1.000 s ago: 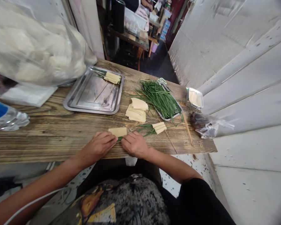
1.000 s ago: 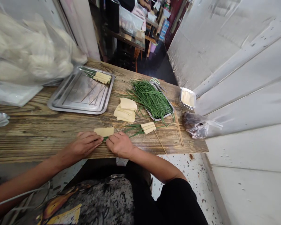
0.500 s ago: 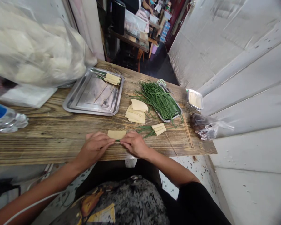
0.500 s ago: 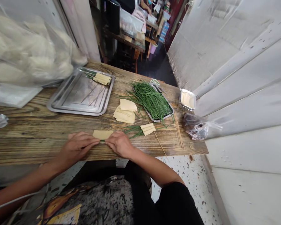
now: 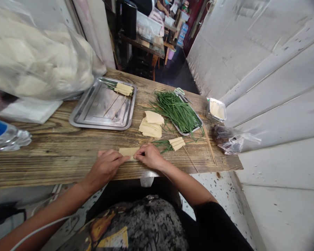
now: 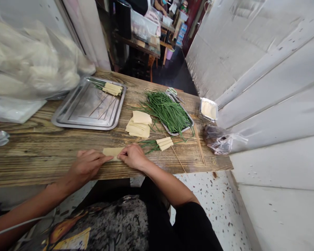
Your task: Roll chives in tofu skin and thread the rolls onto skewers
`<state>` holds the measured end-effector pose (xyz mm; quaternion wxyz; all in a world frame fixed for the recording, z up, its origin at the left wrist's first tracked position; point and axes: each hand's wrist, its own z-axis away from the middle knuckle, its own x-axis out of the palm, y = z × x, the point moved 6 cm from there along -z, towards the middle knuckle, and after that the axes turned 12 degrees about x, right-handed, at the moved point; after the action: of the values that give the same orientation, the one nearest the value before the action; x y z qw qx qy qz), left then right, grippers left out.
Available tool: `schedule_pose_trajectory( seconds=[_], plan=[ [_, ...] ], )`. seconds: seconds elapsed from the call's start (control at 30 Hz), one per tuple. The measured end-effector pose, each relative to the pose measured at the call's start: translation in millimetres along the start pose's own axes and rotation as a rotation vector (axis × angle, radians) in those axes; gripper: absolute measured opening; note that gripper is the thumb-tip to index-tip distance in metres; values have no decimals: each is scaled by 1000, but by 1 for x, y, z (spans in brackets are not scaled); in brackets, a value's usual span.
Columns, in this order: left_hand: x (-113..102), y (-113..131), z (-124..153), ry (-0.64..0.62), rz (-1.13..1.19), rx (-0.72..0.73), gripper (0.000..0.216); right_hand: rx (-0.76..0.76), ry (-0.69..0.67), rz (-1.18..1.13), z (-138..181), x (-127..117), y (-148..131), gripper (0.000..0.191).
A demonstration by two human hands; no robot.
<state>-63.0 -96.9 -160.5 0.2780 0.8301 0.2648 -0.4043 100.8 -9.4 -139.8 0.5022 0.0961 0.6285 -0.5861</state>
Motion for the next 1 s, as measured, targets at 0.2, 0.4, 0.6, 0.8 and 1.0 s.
schedule_pose_trajectory(
  seconds=[0.2,0.4,0.6,0.8,1.0],
  plan=[
    [2,-2,-3,-81,-45,33,46,40,5,5,-2,-1,-3,14],
    [-7,7,-11,-139,-137,146,33,-30,76,108,5,1,-5,12],
    [0,9,-8,-151,-126,122,34,-116,217,267,26,4,-11,7],
    [1,9,-6,-81,-141,39,31,-299,256,536,50,24,-22,16],
    [-4,2,9,-7,-97,-5,32,-306,183,578,47,30,-20,14]
  ],
)
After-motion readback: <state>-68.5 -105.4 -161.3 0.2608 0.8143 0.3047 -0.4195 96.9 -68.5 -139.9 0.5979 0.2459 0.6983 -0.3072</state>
